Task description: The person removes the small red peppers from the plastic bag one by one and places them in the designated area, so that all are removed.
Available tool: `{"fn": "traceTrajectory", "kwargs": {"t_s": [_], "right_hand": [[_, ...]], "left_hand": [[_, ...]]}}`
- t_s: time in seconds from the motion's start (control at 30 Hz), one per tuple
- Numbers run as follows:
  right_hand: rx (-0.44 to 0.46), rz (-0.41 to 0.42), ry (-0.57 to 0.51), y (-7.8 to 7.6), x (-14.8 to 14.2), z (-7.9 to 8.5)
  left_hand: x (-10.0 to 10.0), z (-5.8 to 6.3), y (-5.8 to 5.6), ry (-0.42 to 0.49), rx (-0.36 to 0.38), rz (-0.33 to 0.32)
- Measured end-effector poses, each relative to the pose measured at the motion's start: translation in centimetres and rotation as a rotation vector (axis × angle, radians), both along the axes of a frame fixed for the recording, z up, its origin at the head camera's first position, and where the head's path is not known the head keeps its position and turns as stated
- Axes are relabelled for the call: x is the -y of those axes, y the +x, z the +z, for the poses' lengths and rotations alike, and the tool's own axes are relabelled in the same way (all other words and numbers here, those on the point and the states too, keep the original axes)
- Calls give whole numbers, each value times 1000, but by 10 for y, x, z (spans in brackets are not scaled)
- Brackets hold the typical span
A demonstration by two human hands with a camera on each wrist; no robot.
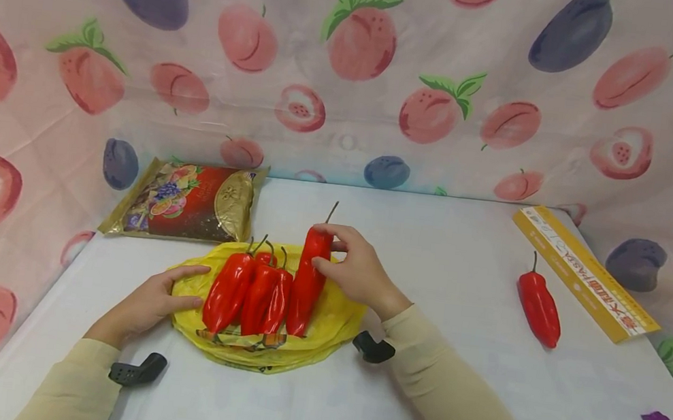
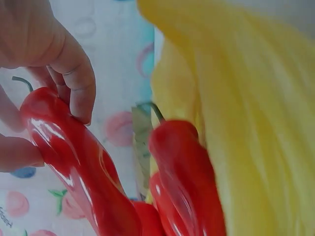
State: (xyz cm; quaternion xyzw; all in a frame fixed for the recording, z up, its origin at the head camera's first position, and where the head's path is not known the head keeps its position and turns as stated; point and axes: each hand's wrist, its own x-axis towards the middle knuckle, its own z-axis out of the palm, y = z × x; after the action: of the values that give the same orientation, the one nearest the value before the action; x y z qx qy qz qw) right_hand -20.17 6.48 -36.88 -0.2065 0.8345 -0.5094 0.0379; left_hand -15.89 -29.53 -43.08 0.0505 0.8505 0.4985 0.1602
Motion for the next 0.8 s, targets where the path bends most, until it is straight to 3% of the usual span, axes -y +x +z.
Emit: {"fn": "traceTrajectory", "kwargs": {"t_s": [0.43, 0.8], "right_hand": [[10, -77, 23, -9, -43, 5], [92, -206, 103, -12, -97, -6]], "left_hand": [[1, 0, 1, -25, -4, -1], [-1, -1, 1, -2, -9, 3]]}}
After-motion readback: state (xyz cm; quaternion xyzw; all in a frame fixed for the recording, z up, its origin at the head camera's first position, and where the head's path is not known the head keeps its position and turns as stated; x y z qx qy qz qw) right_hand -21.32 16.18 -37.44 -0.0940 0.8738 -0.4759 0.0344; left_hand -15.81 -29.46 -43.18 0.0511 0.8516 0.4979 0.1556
